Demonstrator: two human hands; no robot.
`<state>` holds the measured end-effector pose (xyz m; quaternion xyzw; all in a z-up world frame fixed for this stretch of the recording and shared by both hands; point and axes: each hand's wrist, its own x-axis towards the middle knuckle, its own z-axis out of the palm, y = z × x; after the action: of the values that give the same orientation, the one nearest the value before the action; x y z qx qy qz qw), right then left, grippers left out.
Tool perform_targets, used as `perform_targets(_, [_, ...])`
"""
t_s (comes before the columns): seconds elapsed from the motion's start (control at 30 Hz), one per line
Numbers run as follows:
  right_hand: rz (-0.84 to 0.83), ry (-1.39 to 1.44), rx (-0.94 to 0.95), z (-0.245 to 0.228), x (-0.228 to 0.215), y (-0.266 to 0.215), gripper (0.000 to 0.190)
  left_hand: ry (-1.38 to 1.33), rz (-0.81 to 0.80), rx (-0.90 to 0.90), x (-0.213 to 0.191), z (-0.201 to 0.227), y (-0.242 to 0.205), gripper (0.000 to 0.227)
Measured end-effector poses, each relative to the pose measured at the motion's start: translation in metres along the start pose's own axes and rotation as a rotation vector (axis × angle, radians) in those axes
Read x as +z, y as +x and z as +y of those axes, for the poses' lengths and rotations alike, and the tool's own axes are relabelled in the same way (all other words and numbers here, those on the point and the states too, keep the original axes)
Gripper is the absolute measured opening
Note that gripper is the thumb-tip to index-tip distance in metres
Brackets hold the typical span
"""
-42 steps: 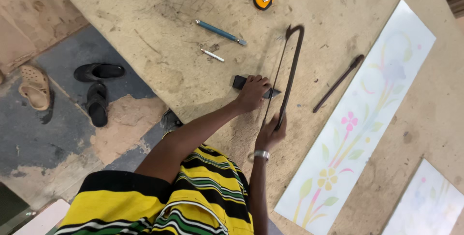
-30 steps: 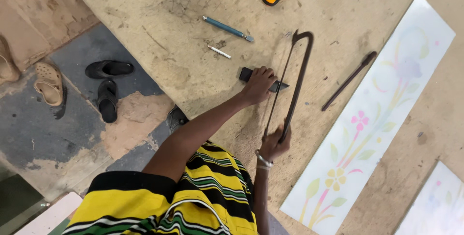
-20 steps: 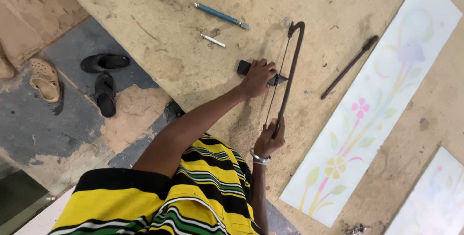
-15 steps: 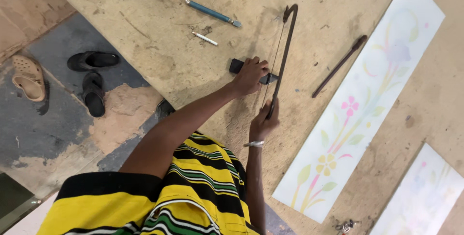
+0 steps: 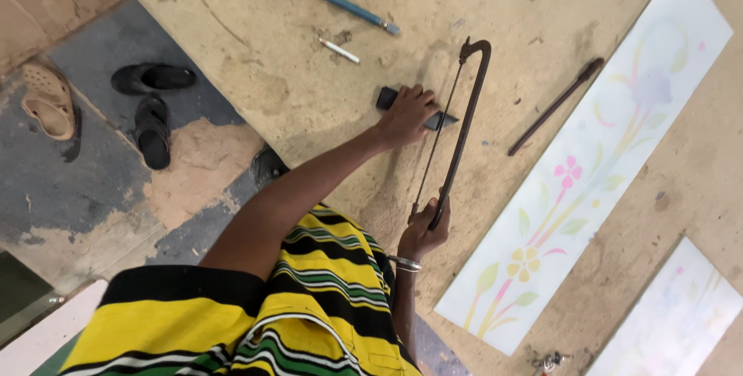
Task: The person uses a hacksaw to cut a small metal piece held on a workbench. The person repeatedly saws the metal piece, adjusting grip and position as needed, while other tools and painted panels remain on the bench.
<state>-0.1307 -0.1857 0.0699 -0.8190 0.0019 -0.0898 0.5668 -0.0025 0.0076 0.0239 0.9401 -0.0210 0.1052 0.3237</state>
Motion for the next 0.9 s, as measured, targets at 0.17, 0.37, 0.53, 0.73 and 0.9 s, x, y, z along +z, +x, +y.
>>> perform_targets(0.17, [0.033, -0.042, -0.066, -0.010, 0.004, 0.005, 0.030, -0.056, -0.004, -0.001, -0.001, -0.004, 0.006, 0.049])
perform_targets(0.37, [0.046, -0.048, -0.117, -0.010, 0.002, 0.025, 0.027, -0.076, -0.011, -0.008, 0.001, -0.006, 0.016, 0.047])
perform_targets(0.53, [0.035, -0.031, -0.060, 0.003, 0.000, 0.025, 0.029, -0.071, -0.006, 0.001, 0.004, -0.014, 0.014, 0.045])
perform_targets(0.73, [0.129, 0.041, -0.165, 0.001, 0.000, 0.037, 0.028, -0.042, 0.037, 0.010, 0.002, -0.011, 0.014, 0.044])
perform_targets(0.9, [0.167, 0.180, -0.145, -0.027, -0.021, 0.044, 0.035, 0.039, 0.117, 0.038, -0.006, -0.003, 0.004, 0.045])
